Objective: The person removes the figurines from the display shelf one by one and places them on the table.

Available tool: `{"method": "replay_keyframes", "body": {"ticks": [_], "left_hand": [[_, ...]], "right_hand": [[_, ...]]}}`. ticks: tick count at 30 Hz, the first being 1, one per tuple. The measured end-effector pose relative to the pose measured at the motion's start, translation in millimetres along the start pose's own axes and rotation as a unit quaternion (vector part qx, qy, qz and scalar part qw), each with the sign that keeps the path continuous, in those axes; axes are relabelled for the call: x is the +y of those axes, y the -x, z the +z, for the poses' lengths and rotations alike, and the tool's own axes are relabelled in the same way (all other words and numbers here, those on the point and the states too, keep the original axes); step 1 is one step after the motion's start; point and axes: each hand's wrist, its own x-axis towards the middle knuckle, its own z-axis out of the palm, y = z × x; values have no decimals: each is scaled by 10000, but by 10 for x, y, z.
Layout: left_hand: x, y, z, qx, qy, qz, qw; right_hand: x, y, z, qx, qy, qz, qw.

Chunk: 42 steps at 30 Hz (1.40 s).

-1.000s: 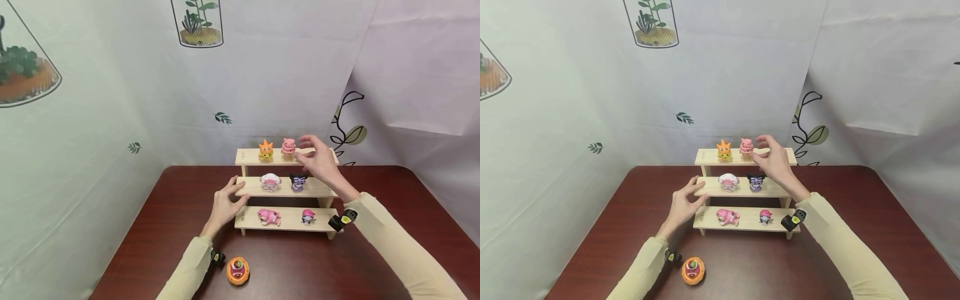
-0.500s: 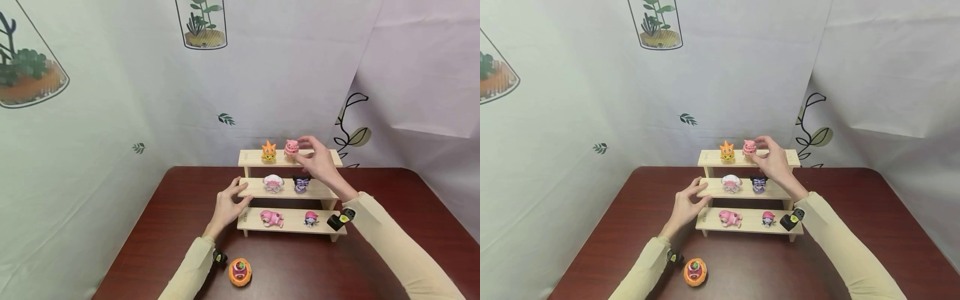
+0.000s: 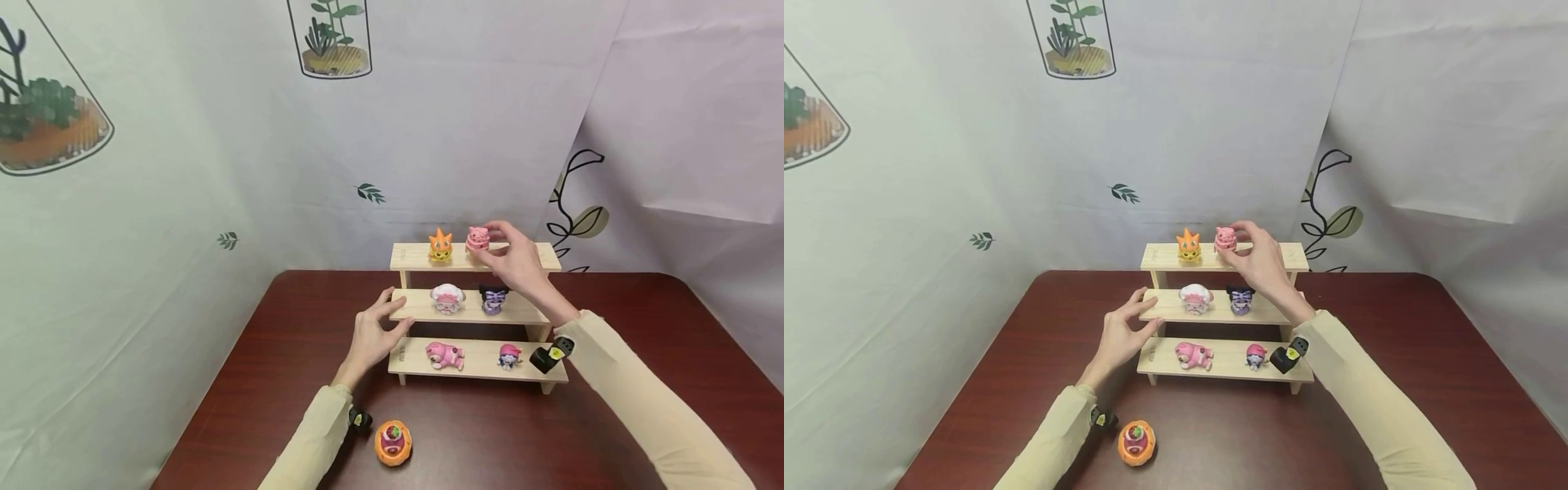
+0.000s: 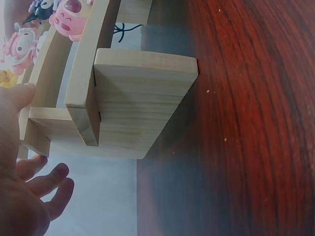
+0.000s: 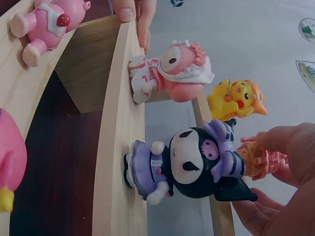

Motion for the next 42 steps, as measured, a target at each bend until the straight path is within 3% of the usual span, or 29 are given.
{"method": "replay_keyframes", "body": {"ticks": [13, 26, 42], "left_hand": [[7, -4, 21, 72, 0, 131, 9999], [6, -6, 13, 23, 68, -21, 10000], [-6, -3, 18, 138, 25, 91, 9999]], "right_hand": [[-17, 6, -24, 84, 159, -109, 9998], [-77, 36, -73, 88, 184, -144, 9997], [-312, 300, -185, -91, -64, -388, 9992]]}}
